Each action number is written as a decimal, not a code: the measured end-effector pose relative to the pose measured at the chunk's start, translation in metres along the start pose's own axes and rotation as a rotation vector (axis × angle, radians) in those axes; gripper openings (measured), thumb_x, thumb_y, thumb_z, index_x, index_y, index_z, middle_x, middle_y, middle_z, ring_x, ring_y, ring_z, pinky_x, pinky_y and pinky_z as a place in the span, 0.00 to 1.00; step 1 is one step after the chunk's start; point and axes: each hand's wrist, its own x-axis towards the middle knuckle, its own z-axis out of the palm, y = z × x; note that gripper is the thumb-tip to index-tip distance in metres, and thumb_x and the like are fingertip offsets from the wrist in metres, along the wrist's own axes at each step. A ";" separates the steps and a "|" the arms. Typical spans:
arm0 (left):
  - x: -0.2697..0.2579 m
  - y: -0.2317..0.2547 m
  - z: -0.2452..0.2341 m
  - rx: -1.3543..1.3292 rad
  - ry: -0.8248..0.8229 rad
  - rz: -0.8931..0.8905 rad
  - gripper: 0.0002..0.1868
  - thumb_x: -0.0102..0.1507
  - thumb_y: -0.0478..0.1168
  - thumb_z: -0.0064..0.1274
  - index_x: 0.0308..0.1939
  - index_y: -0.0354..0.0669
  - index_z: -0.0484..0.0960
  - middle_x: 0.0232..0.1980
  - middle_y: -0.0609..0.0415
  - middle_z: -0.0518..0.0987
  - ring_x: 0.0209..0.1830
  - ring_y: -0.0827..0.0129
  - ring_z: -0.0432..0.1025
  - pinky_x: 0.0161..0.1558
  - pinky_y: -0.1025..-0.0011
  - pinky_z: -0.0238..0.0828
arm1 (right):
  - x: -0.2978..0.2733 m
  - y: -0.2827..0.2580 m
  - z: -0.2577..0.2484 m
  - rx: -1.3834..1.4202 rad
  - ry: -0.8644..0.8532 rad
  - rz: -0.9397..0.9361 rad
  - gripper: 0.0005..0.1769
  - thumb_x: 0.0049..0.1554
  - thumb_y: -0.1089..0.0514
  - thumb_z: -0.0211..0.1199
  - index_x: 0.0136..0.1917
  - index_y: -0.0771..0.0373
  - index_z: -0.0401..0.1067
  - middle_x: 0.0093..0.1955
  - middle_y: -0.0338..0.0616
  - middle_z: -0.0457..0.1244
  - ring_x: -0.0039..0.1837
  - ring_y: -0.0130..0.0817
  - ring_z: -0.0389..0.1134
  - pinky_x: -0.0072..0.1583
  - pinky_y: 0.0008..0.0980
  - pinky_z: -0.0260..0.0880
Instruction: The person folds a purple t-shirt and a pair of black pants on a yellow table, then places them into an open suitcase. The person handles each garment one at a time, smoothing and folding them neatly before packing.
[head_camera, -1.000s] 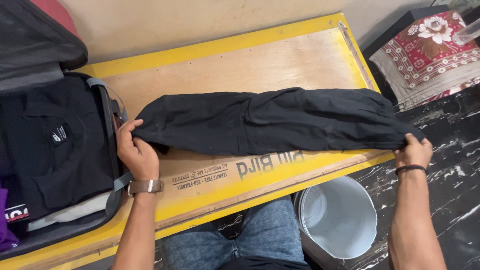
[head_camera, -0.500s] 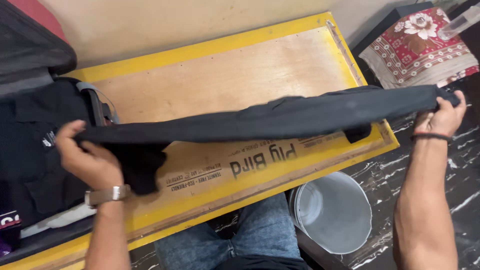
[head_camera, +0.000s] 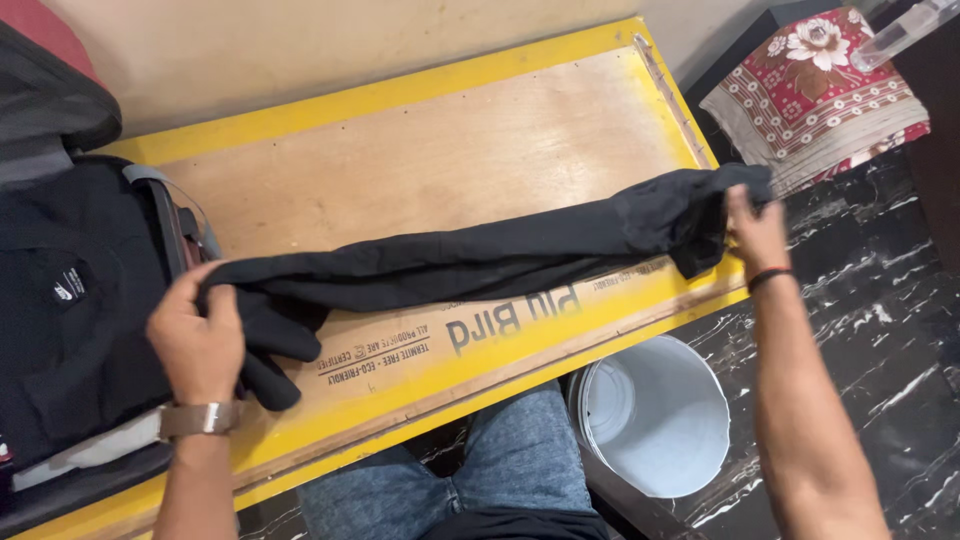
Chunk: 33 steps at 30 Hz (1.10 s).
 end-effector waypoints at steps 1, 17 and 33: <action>-0.005 0.000 0.006 -0.025 -0.035 -0.022 0.12 0.68 0.31 0.52 0.54 0.31 0.84 0.47 0.43 0.85 0.48 0.61 0.80 0.52 0.67 0.74 | -0.005 0.003 0.011 -0.259 0.003 -0.082 0.46 0.64 0.34 0.68 0.73 0.74 0.59 0.70 0.59 0.63 0.73 0.45 0.63 0.71 0.43 0.62; -0.135 0.108 0.228 -0.917 -0.625 -0.471 0.20 0.66 0.32 0.46 0.63 0.38 0.74 0.56 0.56 0.80 0.53 0.73 0.73 0.56 0.75 0.70 | -0.013 -0.100 0.118 -0.415 0.009 -0.443 0.30 0.51 0.55 0.65 0.65 0.66 0.72 0.58 0.62 0.68 0.61 0.59 0.69 0.63 0.45 0.68; -0.113 0.118 0.079 -0.194 -0.515 0.336 0.18 0.64 0.41 0.59 0.55 0.37 0.81 0.58 0.46 0.81 0.59 0.53 0.76 0.62 0.59 0.71 | -0.206 -0.222 0.161 -0.638 -0.861 -0.802 0.45 0.52 0.37 0.69 0.75 0.57 0.60 0.74 0.55 0.58 0.72 0.55 0.60 0.71 0.48 0.60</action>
